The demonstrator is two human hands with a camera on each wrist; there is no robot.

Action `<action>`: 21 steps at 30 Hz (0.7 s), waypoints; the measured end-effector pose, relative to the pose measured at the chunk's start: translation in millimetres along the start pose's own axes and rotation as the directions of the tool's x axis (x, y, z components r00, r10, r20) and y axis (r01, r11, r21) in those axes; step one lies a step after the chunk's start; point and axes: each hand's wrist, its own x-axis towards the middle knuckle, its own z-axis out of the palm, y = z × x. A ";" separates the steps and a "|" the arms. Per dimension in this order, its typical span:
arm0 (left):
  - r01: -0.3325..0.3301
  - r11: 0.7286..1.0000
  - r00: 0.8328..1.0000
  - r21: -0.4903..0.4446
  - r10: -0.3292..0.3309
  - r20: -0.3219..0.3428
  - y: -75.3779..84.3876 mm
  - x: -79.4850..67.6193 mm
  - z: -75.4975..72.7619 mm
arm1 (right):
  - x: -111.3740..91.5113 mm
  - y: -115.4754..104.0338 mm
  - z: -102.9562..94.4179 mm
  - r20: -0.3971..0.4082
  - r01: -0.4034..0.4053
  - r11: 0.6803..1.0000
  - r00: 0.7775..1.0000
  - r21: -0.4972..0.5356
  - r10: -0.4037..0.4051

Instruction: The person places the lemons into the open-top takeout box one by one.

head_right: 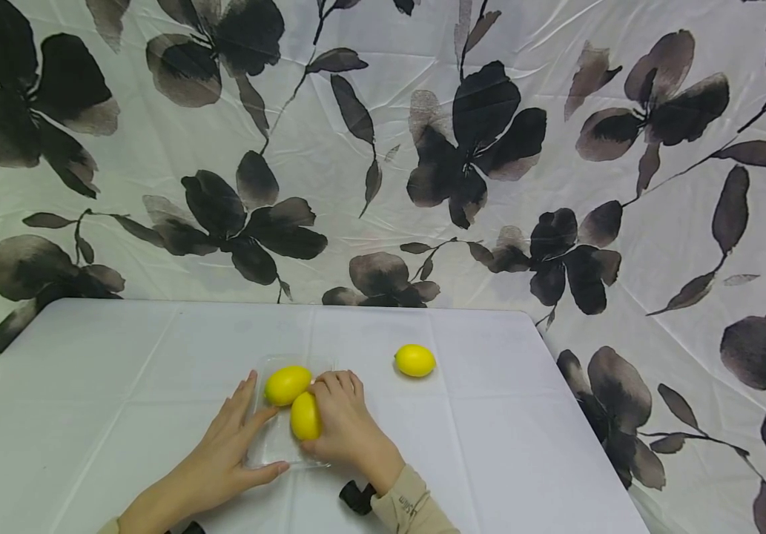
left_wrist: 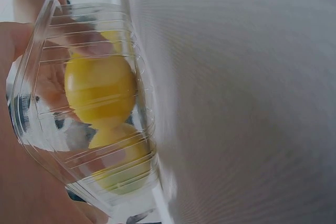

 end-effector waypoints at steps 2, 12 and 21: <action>-0.004 1.000 1.000 0.001 0.004 -0.001 0.1 0.1 -0.5 | 0.4 0.5 -0.4 0.024 -0.009 1.000 1.000 0.014 0.008; 0.006 1.000 1.000 -0.002 -0.006 0.016 -0.1 0.9 -0.3 | 1.4 -1.2 -3.2 0.080 -0.030 1.000 0.996 -0.001 0.029; 0.011 1.000 1.000 -0.010 -0.011 0.022 1.0 0.7 -1.2 | 0.3 -0.7 -4.0 0.113 -0.039 0.998 0.993 0.039 0.035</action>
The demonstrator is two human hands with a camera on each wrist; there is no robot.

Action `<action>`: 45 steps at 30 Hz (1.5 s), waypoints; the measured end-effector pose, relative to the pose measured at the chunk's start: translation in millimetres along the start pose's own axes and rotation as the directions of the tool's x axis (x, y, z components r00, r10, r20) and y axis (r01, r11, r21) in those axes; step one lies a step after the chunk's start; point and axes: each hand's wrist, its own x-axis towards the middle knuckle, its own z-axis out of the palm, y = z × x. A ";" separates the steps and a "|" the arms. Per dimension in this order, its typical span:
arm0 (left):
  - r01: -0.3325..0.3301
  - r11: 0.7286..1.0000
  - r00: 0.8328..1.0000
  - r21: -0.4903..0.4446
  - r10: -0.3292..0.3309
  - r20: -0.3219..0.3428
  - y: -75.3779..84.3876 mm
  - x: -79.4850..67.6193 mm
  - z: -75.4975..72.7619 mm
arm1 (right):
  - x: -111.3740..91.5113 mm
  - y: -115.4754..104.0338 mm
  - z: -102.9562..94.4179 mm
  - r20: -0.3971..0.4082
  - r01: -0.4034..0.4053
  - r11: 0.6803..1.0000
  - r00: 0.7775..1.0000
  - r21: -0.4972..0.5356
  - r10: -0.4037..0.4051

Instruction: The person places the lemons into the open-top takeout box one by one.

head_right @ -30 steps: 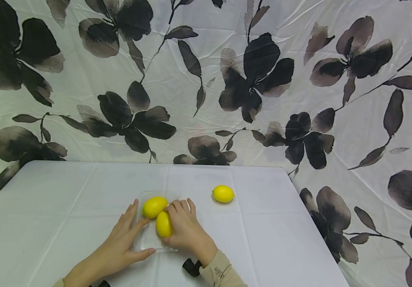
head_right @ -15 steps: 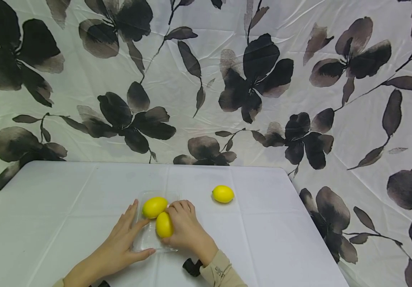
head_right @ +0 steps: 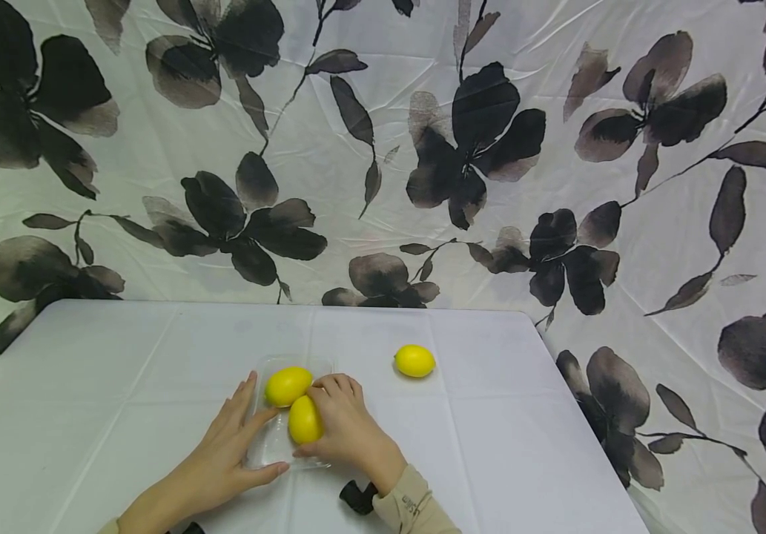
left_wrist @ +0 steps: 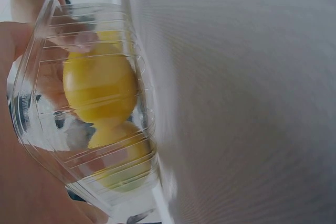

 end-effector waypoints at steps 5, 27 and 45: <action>-0.012 1.000 1.000 0.005 0.012 -0.009 -0.2 -0.2 -0.4 | 0.4 1.6 -0.2 0.005 0.000 1.000 1.000 0.028 0.000; -0.022 1.000 0.999 0.014 0.022 -0.030 -0.3 -1.3 -0.3 | 2.8 15.6 -8.9 -0.169 0.112 0.908 0.985 0.404 -0.046; 0.020 1.000 1.000 0.001 -0.020 -0.001 -0.7 -0.1 1.3 | 4.5 35.7 -10.2 -0.435 0.209 0.865 0.900 0.456 0.012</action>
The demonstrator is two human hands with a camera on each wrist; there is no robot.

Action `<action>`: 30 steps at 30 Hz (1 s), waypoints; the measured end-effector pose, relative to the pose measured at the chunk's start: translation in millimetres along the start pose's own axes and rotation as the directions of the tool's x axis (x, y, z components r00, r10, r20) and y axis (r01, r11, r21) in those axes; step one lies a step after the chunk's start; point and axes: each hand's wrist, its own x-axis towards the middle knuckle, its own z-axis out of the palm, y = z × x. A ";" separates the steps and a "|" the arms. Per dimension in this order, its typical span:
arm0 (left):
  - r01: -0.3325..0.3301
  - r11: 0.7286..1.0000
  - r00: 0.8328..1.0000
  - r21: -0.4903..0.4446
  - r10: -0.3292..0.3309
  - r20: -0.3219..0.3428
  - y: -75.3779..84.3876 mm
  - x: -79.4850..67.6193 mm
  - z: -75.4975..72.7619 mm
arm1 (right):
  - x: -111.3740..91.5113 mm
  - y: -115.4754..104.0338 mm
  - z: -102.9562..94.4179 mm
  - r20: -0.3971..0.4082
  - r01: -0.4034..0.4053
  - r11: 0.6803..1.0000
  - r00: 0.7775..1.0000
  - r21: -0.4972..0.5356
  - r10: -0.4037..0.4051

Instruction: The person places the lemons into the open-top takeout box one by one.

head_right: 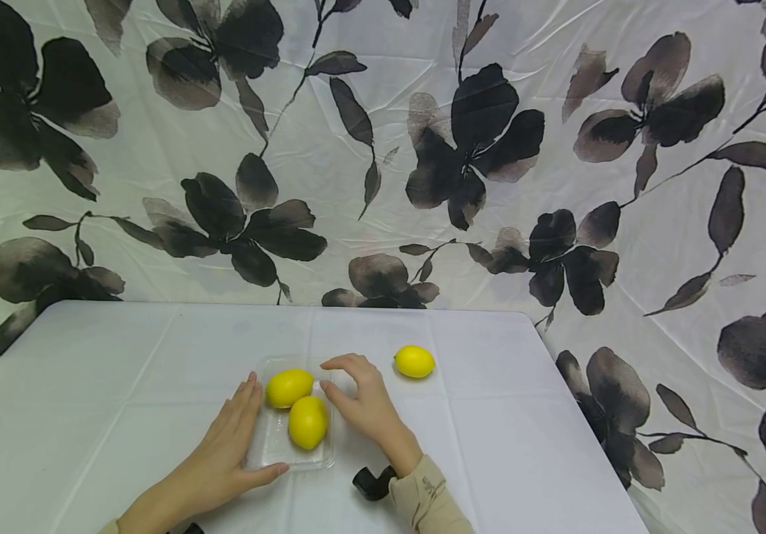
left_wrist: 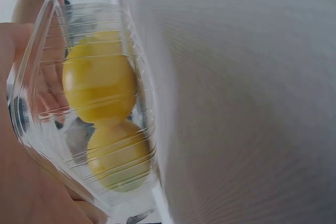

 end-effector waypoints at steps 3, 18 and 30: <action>-0.004 1.000 1.000 0.011 0.004 -0.005 -0.3 0.2 0.8 | 0.2 7.8 -2.4 -0.056 -0.008 1.000 0.998 0.013 0.009; -0.016 0.999 1.000 0.042 0.017 -0.017 -3.0 -0.4 2.4 | 1.2 29.8 -40.9 -0.300 -0.109 0.992 0.946 0.057 0.122; -0.020 0.998 1.000 0.051 0.021 -0.019 -3.9 -0.2 2.0 | -18.8 87.2 -61.9 -0.376 -0.257 0.960 0.883 0.112 0.281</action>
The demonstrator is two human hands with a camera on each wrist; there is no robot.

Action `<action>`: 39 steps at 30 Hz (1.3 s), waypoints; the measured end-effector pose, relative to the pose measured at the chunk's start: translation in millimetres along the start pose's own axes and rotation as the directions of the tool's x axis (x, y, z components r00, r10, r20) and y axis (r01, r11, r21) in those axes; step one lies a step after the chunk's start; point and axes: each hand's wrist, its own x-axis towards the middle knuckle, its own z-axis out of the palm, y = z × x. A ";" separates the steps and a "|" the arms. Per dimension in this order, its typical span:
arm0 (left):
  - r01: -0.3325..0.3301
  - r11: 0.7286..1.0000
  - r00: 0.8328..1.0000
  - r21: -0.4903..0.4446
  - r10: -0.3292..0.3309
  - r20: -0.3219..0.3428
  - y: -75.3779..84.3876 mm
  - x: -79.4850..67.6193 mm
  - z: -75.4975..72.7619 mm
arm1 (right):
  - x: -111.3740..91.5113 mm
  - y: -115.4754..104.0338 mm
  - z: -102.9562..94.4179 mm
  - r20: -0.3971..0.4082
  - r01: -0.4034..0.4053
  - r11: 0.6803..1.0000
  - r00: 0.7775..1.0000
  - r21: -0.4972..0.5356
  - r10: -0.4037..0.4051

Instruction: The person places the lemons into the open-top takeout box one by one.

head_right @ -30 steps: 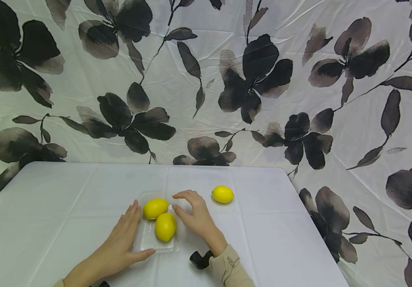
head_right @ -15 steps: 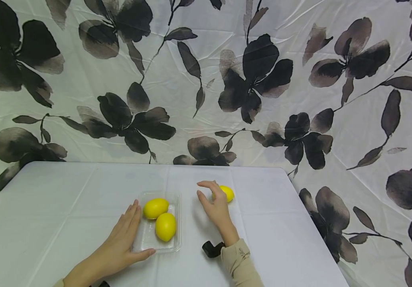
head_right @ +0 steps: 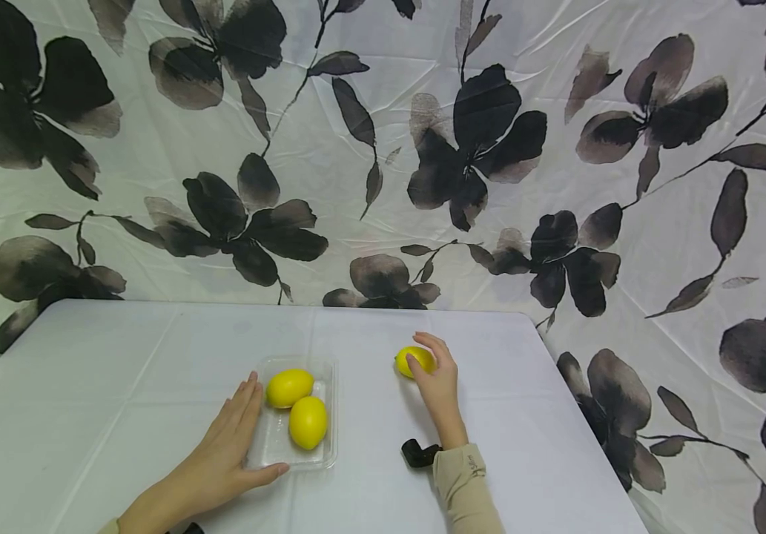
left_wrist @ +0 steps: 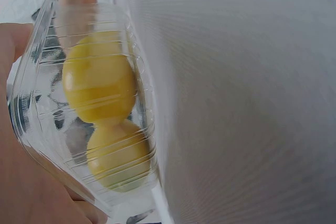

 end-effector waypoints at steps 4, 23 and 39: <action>0.001 1.000 1.000 -0.003 -0.001 0.001 0.6 -0.3 -0.4 | -3.6 0.0 -2.6 0.028 -0.114 0.993 0.993 0.011 0.114; 0.015 1.000 1.000 -0.009 -0.015 0.008 0.6 0.7 0.4 | -10.8 22.0 -0.8 0.090 -0.234 0.972 0.968 -0.006 0.234; 0.016 1.000 1.000 -0.015 -0.015 0.009 1.8 -0.6 -0.5 | -12.9 19.7 0.1 0.114 -0.232 0.969 0.964 -0.079 0.240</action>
